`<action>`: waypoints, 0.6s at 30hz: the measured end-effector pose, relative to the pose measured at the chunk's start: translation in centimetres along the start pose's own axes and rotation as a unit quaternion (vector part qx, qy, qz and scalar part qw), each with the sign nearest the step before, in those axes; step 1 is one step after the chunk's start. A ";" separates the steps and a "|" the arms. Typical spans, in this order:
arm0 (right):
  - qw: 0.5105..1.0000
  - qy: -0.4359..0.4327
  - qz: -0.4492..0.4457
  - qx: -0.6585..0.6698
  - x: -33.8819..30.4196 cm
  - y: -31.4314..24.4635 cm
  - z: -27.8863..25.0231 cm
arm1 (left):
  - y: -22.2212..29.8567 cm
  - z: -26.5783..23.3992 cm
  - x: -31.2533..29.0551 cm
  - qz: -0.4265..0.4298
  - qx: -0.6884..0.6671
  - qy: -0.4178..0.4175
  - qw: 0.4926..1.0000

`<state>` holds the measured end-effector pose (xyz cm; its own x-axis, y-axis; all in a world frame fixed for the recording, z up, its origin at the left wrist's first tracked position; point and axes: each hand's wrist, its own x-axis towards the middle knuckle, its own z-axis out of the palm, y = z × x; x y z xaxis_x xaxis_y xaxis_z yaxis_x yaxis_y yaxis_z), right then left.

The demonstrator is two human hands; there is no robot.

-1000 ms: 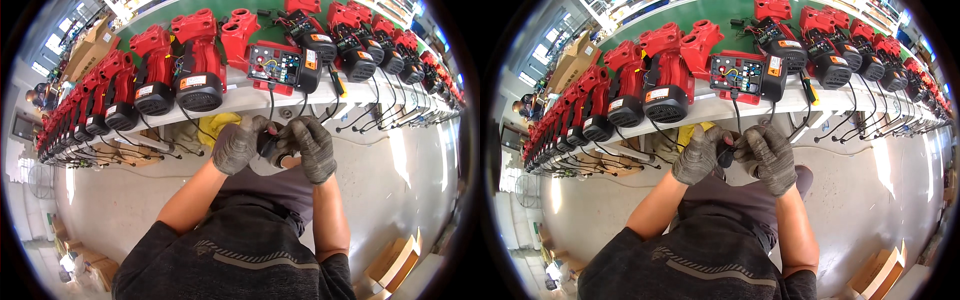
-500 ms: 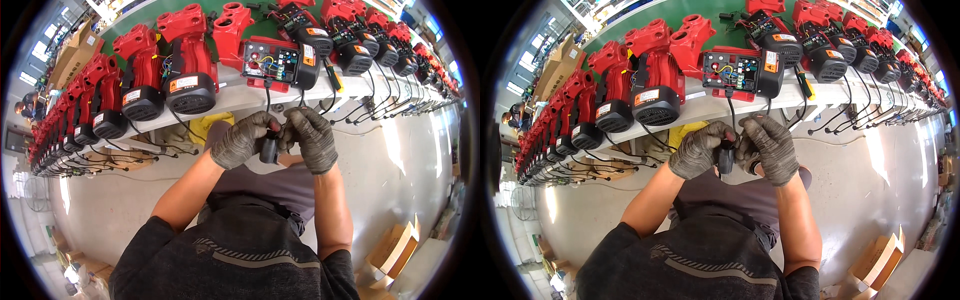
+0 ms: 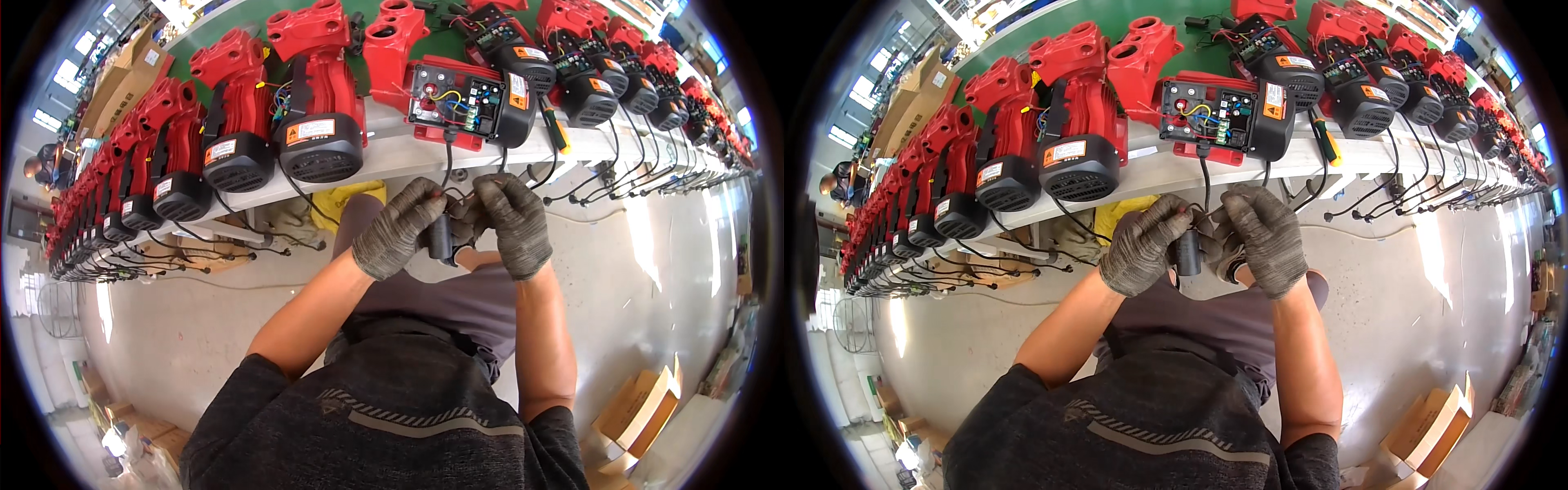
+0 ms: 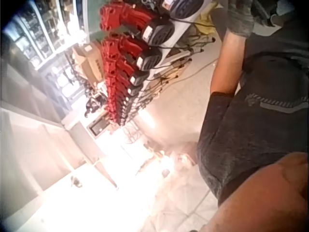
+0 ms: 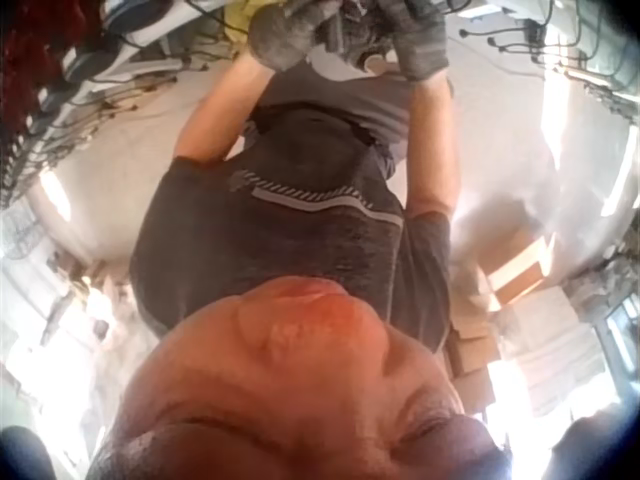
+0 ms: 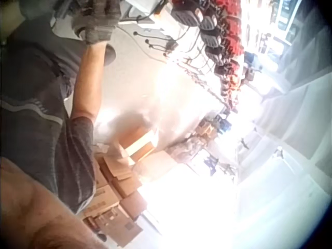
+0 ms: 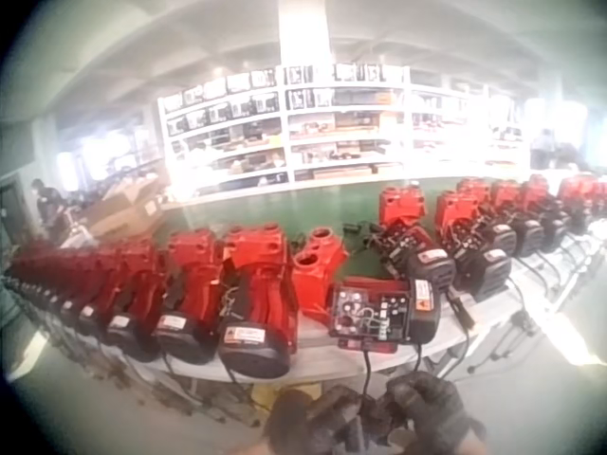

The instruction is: The person installs black electrical components and covers onto a series of red motor units, using a screwdriver to secure screws and connecting wires by hand.

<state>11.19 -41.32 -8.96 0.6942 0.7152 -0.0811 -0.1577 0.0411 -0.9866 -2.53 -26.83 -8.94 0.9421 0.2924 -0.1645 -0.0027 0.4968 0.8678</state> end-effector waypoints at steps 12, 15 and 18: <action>0.981 -0.100 -0.059 -0.154 -0.7 -0.4 -1.8 | -1.8 -1.3 1.2 0.077 0.205 0.022 0.975; 0.956 -0.098 -0.086 -0.263 -0.5 -2.9 -1.3 | 0.3 -0.9 1.2 0.149 0.311 -0.038 0.938; 0.955 -0.103 -0.065 -0.272 0.5 -4.3 -1.1 | 1.1 -1.4 2.0 0.131 0.335 -0.134 0.924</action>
<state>13.00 -41.88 -4.92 0.5215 0.8530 0.0218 0.3477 -0.1891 -0.9183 -1.10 -24.52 -8.95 0.9880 0.0741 0.1358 -0.1181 -0.2053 0.9715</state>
